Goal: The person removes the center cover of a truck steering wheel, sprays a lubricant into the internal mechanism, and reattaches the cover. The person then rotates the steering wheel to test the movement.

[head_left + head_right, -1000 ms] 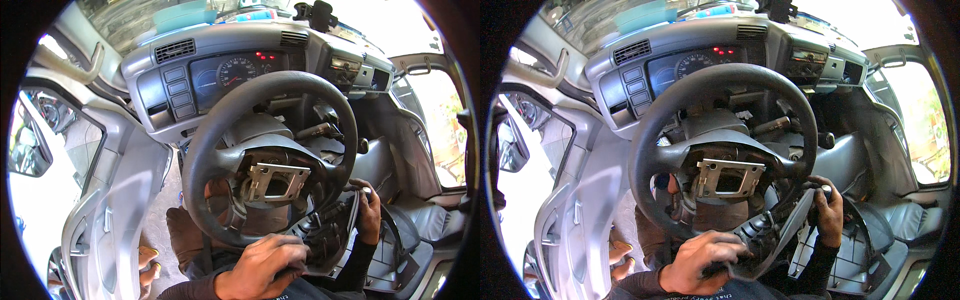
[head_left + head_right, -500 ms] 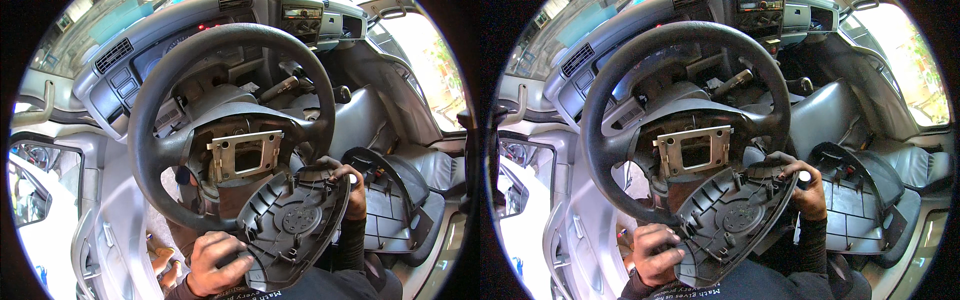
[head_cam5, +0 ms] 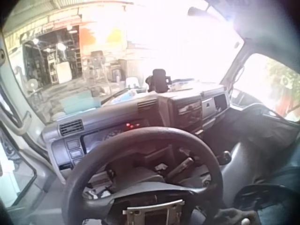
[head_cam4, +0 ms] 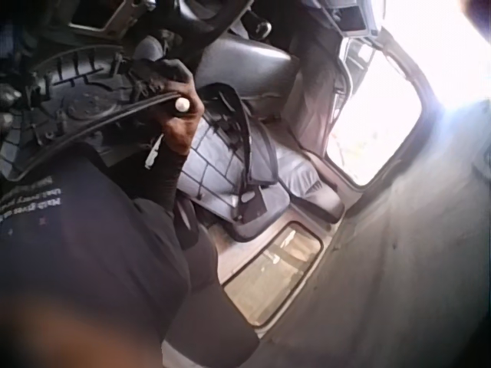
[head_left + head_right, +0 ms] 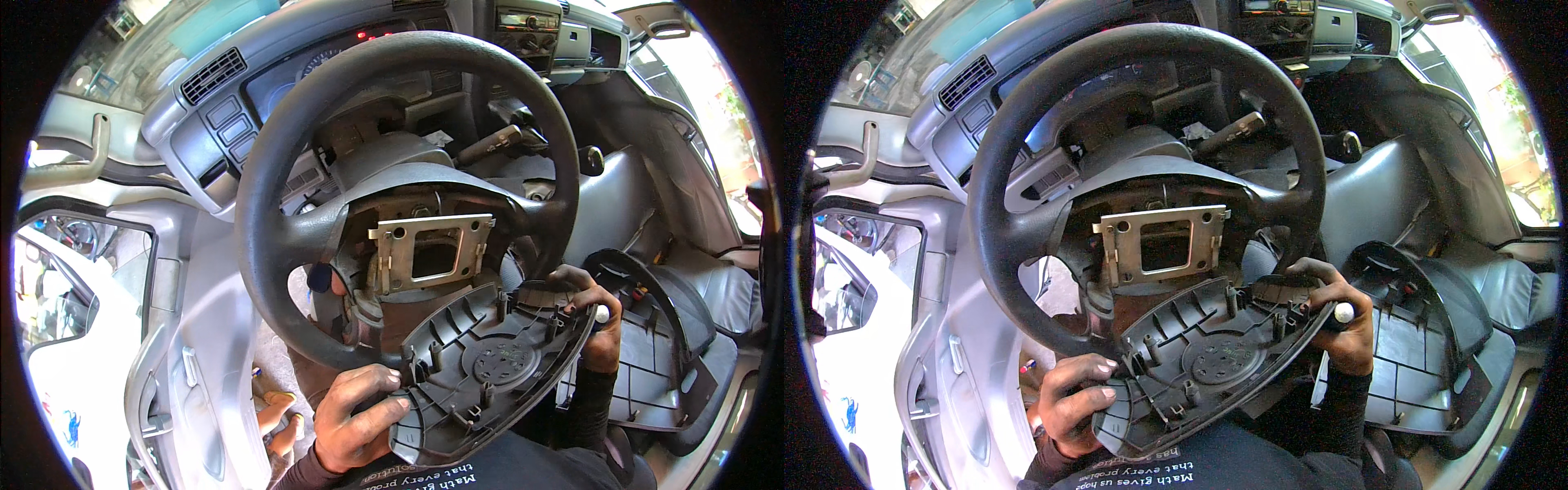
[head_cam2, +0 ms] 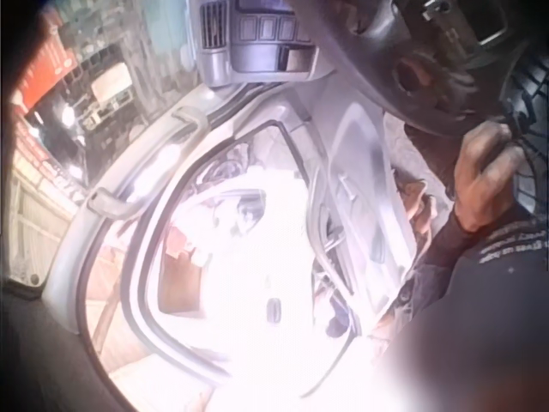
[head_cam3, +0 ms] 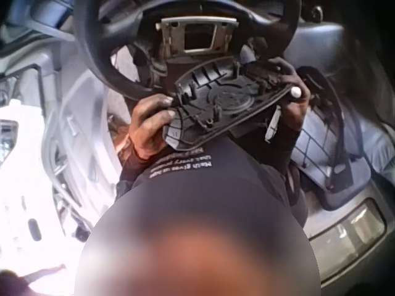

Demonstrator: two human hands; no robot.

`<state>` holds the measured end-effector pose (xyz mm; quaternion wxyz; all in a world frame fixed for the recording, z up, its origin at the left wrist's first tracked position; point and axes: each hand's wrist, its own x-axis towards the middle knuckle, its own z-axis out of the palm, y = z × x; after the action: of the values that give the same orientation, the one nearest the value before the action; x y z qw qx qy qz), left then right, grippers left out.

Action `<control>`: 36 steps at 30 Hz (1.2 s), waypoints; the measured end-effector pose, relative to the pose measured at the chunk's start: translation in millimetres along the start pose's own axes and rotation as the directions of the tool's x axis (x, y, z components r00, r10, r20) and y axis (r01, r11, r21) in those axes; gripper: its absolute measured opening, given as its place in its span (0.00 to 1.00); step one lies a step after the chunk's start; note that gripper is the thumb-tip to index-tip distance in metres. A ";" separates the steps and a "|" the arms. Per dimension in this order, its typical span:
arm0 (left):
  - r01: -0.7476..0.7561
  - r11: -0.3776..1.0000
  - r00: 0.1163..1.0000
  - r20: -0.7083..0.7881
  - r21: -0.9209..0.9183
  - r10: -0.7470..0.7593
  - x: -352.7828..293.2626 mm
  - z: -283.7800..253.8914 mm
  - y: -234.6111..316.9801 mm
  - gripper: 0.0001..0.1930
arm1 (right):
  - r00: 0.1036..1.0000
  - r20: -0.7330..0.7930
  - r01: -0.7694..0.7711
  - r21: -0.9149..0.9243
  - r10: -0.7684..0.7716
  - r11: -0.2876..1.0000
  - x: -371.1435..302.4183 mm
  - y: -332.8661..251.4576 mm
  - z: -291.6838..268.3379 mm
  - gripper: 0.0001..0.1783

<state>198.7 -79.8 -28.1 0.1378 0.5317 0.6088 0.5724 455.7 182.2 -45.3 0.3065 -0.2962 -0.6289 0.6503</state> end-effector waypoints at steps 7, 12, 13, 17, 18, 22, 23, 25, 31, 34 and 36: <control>-0.012 1.000 1.000 0.025 -0.008 0.012 -7.3 0.2 -7.3 0.27 | 0.999 0.016 0.038 -0.052 -0.038 0.998 1.4 4.8 -0.2 0.16; -0.039 0.999 0.998 0.053 -0.006 0.039 -8.6 -1.8 -10.0 0.29 | 0.999 0.011 0.048 -0.036 -0.048 0.998 3.4 3.6 2.7 0.16; -0.038 0.999 0.998 0.051 -0.002 0.038 -8.3 -1.8 -10.2 0.29 | 0.999 0.002 0.051 -0.041 -0.051 0.998 3.7 3.1 3.3 0.15; -0.042 0.999 0.998 0.054 0.005 0.042 -7.0 -2.6 -11.2 0.28 | 0.998 0.008 0.059 -0.047 -0.059 0.997 4.7 3.7 4.3 0.14; -0.046 0.999 0.998 0.053 -0.003 0.046 -6.6 -3.1 -11.7 0.28 | 0.998 0.016 0.065 -0.032 -0.064 0.997 5.0 4.4 4.2 0.14; -0.052 0.998 0.996 0.069 0.019 0.051 -6.3 -5.5 -12.6 0.28 | 0.997 0.020 0.070 -0.010 -0.070 0.997 5.6 8.2 2.6 0.14; -0.048 0.999 0.996 0.072 0.019 0.047 -6.3 -5.9 -12.5 0.28 | 0.998 0.013 0.059 -0.017 -0.059 0.998 5.5 8.7 2.1 0.15; -0.040 0.999 0.997 0.072 0.016 0.038 -6.1 -5.9 -12.6 0.28 | 0.998 0.013 0.067 -0.025 -0.067 0.997 5.2 8.9 1.4 0.16; -0.006 0.999 1.000 0.026 0.031 0.005 -4.0 -2.2 -11.6 0.28 | 1.000 -0.002 0.022 -0.003 -0.022 1.000 4.0 5.4 3.2 0.18; 0.013 1.000 1.000 -0.007 0.020 -0.013 -3.6 -0.3 -11.3 0.28 | 0.999 0.004 0.042 -0.025 -0.042 0.999 3.6 5.1 3.9 0.17; 0.016 1.000 1.000 -0.003 0.019 -0.016 -3.6 0.4 -11.6 0.28 | 0.998 0.015 0.057 -0.037 -0.057 0.998 3.2 5.6 3.3 0.16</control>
<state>194.8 -80.0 -39.6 0.1365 0.5272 0.6187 0.5662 450.9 182.4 -50.8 0.3148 -0.2791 -0.6514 0.6314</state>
